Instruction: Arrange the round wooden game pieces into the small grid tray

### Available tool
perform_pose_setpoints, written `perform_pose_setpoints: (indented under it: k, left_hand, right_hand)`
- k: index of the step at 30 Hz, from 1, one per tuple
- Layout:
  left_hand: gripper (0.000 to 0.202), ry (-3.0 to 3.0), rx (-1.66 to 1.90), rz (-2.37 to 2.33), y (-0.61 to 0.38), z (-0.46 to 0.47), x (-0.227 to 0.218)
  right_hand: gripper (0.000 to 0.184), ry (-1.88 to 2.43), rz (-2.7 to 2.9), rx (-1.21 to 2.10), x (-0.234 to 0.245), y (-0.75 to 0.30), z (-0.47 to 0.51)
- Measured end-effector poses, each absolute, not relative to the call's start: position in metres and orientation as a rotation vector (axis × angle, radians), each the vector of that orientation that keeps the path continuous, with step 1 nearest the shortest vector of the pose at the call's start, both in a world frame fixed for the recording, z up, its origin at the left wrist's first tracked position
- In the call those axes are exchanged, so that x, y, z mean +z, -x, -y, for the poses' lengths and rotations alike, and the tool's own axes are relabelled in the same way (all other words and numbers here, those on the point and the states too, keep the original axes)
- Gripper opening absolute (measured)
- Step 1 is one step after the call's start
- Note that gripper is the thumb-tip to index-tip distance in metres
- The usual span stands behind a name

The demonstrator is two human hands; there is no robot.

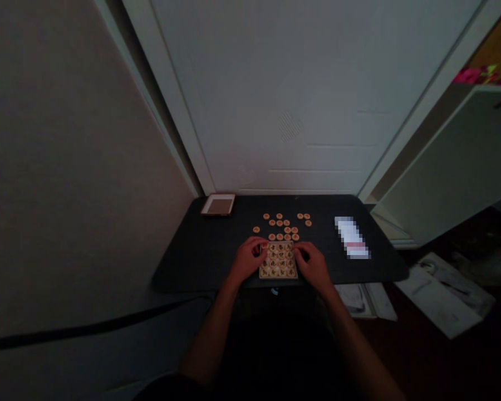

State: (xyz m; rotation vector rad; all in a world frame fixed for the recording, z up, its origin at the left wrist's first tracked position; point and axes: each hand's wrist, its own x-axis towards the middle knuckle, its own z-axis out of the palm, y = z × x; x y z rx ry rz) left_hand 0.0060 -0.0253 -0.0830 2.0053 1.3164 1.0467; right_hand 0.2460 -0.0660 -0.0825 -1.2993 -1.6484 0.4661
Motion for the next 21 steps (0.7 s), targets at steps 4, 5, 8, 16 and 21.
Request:
perform_pose_setpoints:
  k: [4,5,8,16,21]
  left_hand:
    - [0.028,-2.022,1.062,-1.31,-0.007,0.027,-0.082]
    - [0.027,-2.02,1.078,-1.303,-0.007,0.027,-0.082]
    - [0.027,-1.958,1.162,-1.31,-0.006,0.026,-0.083]
    - [0.026,-1.919,1.307,-1.496,0.01,0.001,-0.081]
    - [0.029,-2.159,1.198,-1.628,0.017,-0.025,-0.085]
  right_hand:
    - [0.022,1.303,1.65,0.463,-0.084,-0.247,0.065]
    - [0.022,1.307,1.65,0.463,-0.085,-0.247,0.065]
    - [0.021,1.307,1.652,0.467,-0.086,-0.248,0.065]
    - [0.021,1.306,1.646,0.472,-0.085,-0.247,0.065]
    - [0.021,1.325,1.648,0.461,-0.087,-0.248,0.064]
